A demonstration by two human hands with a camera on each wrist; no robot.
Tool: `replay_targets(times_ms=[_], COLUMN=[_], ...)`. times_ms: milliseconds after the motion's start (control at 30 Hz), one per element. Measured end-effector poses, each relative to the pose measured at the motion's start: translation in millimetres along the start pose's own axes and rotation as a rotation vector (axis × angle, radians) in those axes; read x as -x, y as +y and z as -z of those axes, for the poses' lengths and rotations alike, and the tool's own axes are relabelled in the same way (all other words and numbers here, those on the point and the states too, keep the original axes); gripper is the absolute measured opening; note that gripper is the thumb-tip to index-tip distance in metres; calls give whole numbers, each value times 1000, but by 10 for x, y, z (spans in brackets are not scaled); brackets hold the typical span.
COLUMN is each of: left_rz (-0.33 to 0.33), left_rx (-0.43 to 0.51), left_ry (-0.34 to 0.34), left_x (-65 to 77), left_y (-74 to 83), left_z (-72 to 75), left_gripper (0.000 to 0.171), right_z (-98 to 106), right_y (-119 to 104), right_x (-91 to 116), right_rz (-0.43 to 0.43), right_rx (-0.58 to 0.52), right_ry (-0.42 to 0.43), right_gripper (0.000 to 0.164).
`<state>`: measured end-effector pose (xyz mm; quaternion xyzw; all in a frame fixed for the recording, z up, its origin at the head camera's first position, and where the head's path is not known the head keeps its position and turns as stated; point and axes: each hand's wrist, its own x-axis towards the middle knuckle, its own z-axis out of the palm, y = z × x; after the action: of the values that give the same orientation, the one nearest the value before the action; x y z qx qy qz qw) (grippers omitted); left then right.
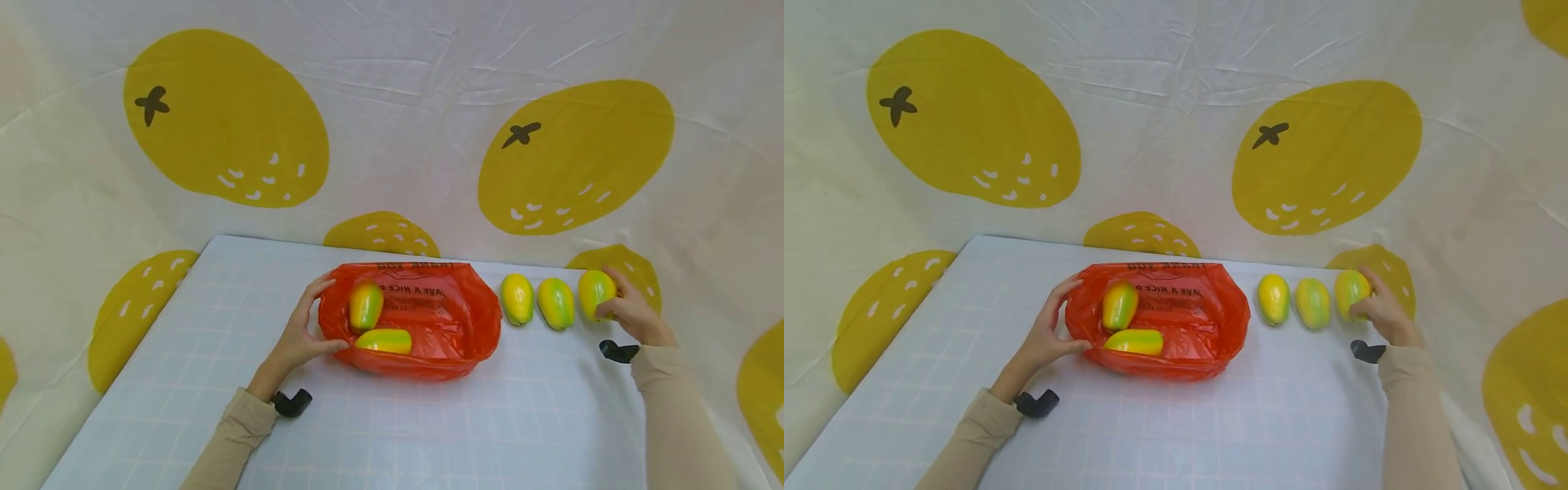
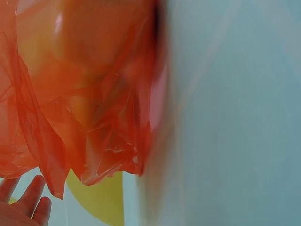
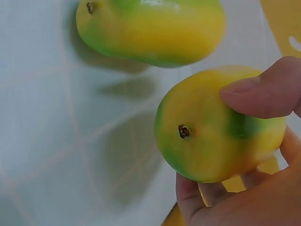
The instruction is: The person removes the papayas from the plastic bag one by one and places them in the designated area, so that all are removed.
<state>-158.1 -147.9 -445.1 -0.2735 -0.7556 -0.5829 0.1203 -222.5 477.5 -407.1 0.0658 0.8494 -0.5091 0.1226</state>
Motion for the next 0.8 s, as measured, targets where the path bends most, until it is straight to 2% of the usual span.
replay_targets(times_ms=[233, 333, 467, 800], left_rz=[2, 11, 2, 7], left_rx=[-10, -10, -12, -14], left_ry=[-4, -4, 0, 2], left_x=[-3, 3, 9, 5], left_y=[-2, -5, -11, -4], left_z=[-9, -12, -11, -10], left_gripper=[95, 94, 94, 94], right_z=[-12, -21, -39, -66], right_y=[176, 227, 288, 300], right_x=[-45, -62, -85, -106], right_rz=[-51, -64, -75, -68], right_rx=[5, -26, -6, -2], right_ry=[7, -9, -26, -29], right_gripper=[112, 112, 111, 108])
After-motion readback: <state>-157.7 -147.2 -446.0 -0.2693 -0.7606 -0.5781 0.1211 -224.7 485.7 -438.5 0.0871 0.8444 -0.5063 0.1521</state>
